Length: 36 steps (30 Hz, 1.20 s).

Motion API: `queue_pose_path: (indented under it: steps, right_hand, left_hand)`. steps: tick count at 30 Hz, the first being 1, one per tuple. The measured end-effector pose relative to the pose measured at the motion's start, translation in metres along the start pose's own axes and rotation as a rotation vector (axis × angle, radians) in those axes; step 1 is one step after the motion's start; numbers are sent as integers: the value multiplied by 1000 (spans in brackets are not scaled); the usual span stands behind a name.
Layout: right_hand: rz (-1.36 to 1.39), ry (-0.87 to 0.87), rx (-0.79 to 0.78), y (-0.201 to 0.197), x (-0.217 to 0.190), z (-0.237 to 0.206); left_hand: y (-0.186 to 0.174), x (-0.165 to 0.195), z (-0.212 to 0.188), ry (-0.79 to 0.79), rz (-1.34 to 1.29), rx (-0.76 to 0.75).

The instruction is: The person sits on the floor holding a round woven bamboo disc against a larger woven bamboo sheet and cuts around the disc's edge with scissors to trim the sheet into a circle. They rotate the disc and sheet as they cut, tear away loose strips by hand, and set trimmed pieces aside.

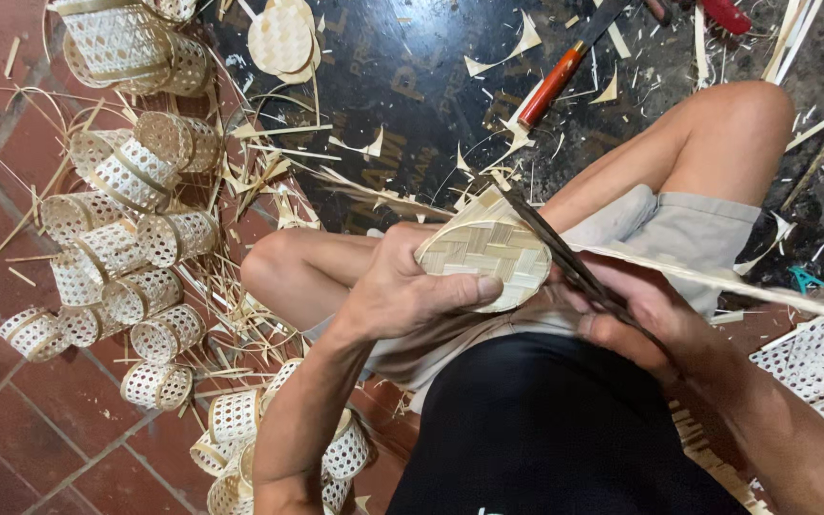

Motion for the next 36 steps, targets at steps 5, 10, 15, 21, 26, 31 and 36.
queue_pose_path:
  steps: [5,10,15,21,26,31,36]
  right_hand:
    - [-169,-134,23,-8,4,-2]
    - [-270,-249,118,-12,10,0]
    - [-294,-66,68,-16,13,-3]
    - [-220,45,-34,-12,7,2]
    - [-365,-241,48,-9,-12,-4]
    - [-450,49,-4,-10,-13,4]
    - [-377,-3,-9,-13,-17,3]
  left_hand:
    - [-5,2,4,-63,159,-45]
    - [-5,4,5,-28,110,-64]
    - [-8,2,6,-198,173,-108]
    - [-9,8,7,-288,194,-143]
    - [-9,16,14,-290,304,-218]
    - [-9,24,19,-213,303,-320]
    - [-9,25,20,-299,412,-365]
Point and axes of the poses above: each hand's wrist, its own z-axis towards the middle knuckle, its own y-axis out of the palm, x = y × z, the point moved 3 cm from there along z, towards the middle knuckle, and after that the axes turned 11 degrees about y, right-handed, at the moved point
